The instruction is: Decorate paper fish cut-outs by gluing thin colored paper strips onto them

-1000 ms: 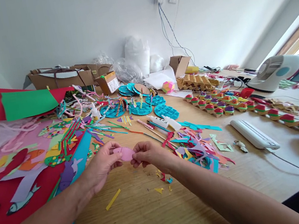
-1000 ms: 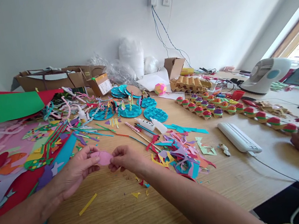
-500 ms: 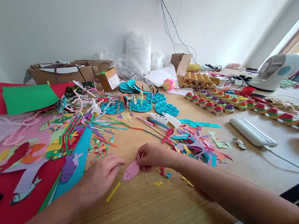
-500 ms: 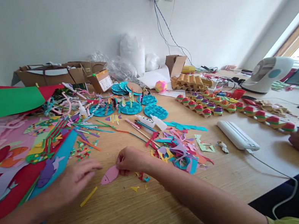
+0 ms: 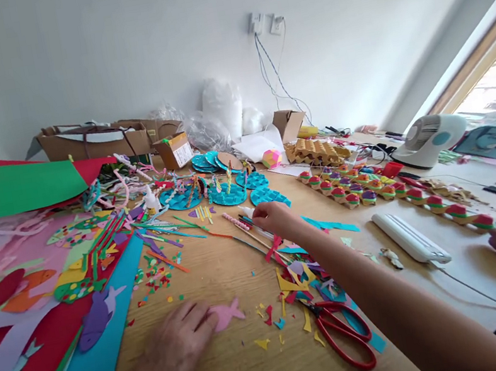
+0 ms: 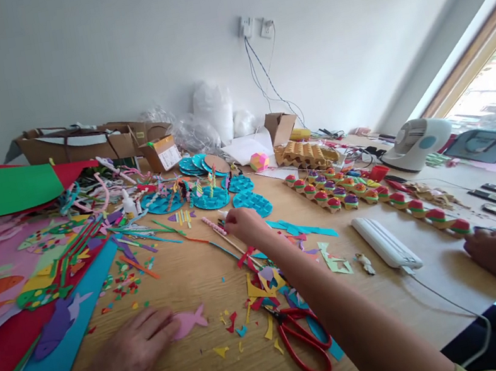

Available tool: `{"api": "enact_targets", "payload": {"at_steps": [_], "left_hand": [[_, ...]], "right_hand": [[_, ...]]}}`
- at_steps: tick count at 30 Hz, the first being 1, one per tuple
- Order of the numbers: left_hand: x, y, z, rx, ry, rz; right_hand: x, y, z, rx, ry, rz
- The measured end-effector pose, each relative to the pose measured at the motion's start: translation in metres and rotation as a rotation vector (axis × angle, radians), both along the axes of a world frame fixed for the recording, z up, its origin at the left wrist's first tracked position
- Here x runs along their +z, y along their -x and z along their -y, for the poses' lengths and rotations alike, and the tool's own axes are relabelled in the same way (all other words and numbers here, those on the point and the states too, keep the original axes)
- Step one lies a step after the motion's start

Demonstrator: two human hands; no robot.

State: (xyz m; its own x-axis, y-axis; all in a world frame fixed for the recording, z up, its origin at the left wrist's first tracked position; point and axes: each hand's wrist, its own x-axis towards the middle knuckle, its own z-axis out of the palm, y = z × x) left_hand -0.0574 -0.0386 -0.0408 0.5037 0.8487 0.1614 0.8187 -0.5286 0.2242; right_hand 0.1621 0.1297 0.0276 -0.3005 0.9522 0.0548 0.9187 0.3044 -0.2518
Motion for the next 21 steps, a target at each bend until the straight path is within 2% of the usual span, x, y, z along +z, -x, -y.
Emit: {"api": "enact_targets", "payload": {"at_steps": [4, 9, 13, 18, 21], "left_hand": [[-0.007, 0.005, -0.002, -0.042, -0.055, -0.121], [-0.016, 0.014, 0.0, -0.113, -0.242, -0.028], [-0.023, 0.016, 0.0, -0.166, -0.41, 0.047], [-0.025, 0.016, -0.006, -0.217, -0.571, 0.011], [-0.025, 0.017, -0.008, -0.229, -0.602, 0.001]], "right_hand": [[-0.005, -0.01, -0.022, -0.074, -0.06, 0.016], [-0.014, -0.022, -0.032, -0.167, -0.113, 0.109], [-0.024, -0.027, -0.035, -0.155, -0.082, 0.181], [-0.033, -0.022, -0.033, -0.124, -0.067, 0.242], [-0.035, -0.018, -0.034, -0.129, -0.063, 0.237]]}}
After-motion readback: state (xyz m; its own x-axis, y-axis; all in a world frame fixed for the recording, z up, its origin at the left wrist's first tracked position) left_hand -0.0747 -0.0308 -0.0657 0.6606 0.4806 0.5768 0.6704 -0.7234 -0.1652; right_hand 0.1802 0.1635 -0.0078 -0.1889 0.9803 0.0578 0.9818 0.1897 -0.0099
